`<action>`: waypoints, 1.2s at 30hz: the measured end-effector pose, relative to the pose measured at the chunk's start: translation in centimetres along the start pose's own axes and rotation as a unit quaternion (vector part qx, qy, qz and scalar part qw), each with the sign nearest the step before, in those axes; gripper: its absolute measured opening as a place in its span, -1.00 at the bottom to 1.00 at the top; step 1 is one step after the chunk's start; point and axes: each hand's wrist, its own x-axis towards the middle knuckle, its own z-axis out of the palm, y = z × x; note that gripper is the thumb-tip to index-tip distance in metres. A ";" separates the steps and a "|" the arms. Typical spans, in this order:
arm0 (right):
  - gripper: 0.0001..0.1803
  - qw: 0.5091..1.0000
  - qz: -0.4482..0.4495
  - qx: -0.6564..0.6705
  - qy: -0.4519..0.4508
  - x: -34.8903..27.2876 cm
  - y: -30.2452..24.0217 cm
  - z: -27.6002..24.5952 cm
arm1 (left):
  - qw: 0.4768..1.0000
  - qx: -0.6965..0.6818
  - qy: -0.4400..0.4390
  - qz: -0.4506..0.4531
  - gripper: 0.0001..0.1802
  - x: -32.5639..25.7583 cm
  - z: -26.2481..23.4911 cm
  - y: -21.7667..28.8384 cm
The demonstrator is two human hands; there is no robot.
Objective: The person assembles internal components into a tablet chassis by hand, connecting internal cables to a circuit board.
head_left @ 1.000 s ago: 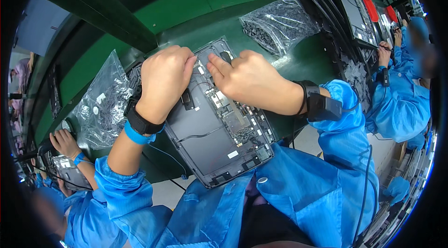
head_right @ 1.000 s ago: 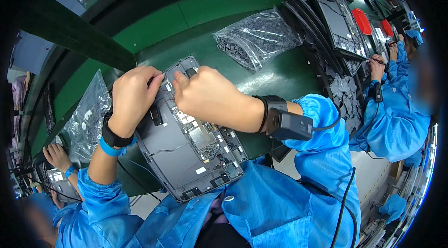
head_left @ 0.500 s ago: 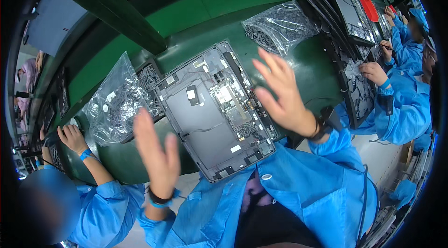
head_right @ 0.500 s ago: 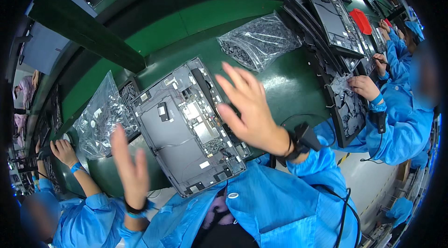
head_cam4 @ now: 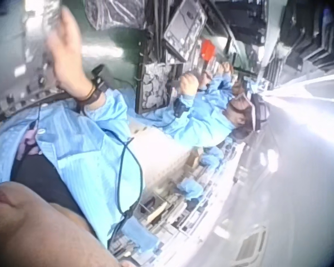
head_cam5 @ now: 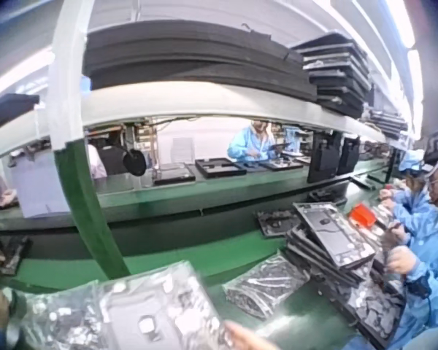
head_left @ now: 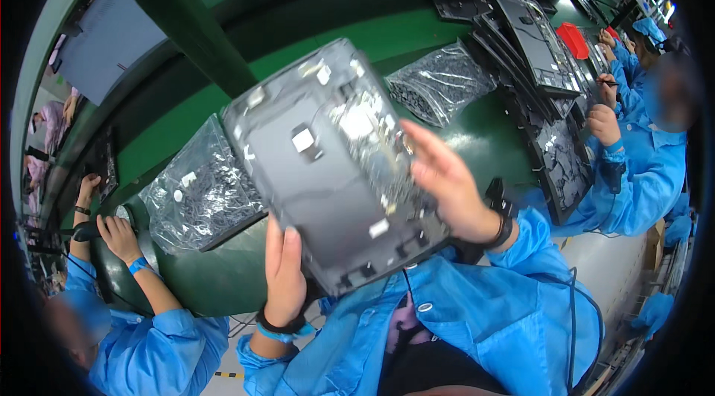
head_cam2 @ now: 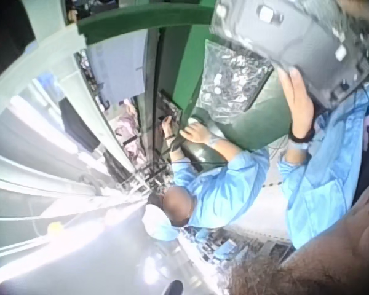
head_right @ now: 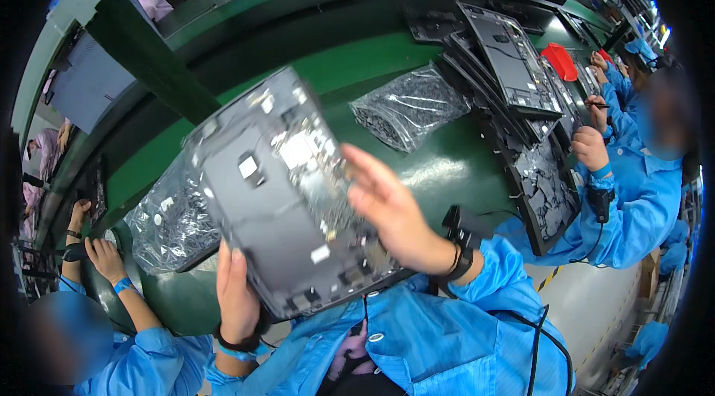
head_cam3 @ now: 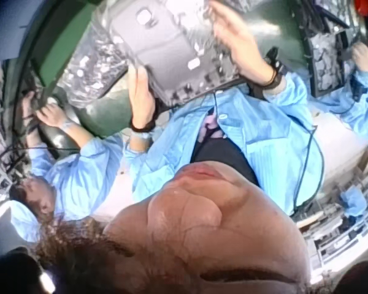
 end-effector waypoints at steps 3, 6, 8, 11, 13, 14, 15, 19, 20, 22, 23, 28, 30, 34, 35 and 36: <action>-0.41 0.991 0.016 -0.107 0.081 5.7 -0.3 -2.5 | 0.971 0.190 -0.006 0.145 -0.50 1.6 -1.3 1.6; -0.46 0.992 0.018 -0.111 0.062 14.2 1.1 -9.2 | 0.904 0.373 -0.089 0.188 -0.63 1.7 -3.4 2.7; -0.53 0.998 0.068 0.000 -0.005 20.3 2.4 -13.0 | 0.851 0.431 -0.125 0.274 -0.70 2.0 -3.0 1.1; -0.69 0.985 0.155 0.078 0.010 32.3 9.3 -24.3 | 0.710 0.568 -0.193 0.369 -0.76 4.4 -0.5 -0.3; -0.74 0.987 0.145 0.059 0.026 39.0 13.6 -27.5 | 0.685 0.577 -0.157 0.416 -0.89 5.9 0.6 0.1; -0.64 0.989 0.117 0.057 0.066 41.5 15.2 -28.6 | 0.684 0.583 -0.143 0.414 -0.89 7.1 0.4 0.2; -0.63 0.995 0.099 0.003 0.014 44.1 16.3 -29.6 | 0.631 0.615 -0.127 0.455 -0.89 8.3 0.6 0.1; -0.63 0.918 -0.185 -0.349 -0.022 39.2 13.5 -17.9 | 0.522 0.690 -0.141 0.481 -0.88 10.9 0.2 1.0; -0.59 0.967 -0.059 -0.226 0.103 36.0 9.6 -11.7 | 0.485 0.712 -0.133 0.489 -0.89 11.5 0.1 0.5; -0.65 0.816 -0.394 -0.380 0.184 31.7 6.5 -7.3 | 0.480 0.705 -0.148 0.500 -0.90 11.2 1.0 1.8; -0.71 0.888 -0.344 -0.289 0.098 27.4 4.0 -4.2 | 0.456 0.715 -0.160 0.506 -0.90 11.4 1.6 1.6; -0.37 0.856 -0.034 -0.324 -0.401 12.1 -4.0 7.5 | 0.364 0.755 -0.197 0.508 -0.81 10.2 4.6 -0.7; -0.12 0.709 -0.005 -0.497 -0.500 11.6 -4.7 9.4 | 0.629 0.553 -0.477 0.269 -0.54 11.8 6.2 1.4; -0.19 0.738 -0.068 -0.339 -0.579 13.9 -2.8 10.3 | 0.610 0.592 -0.263 0.457 -0.67 13.3 5.1 -1.2; -0.23 0.753 -0.095 -0.360 -0.542 12.8 -4.1 10.8 | 0.606 0.596 -0.259 0.459 -0.67 13.5 5.3 0.0; -0.26 0.752 -0.173 -0.381 -0.509 12.2 -4.4 11.3 | 0.591 0.644 -0.228 0.429 -0.68 13.8 5.1 1.6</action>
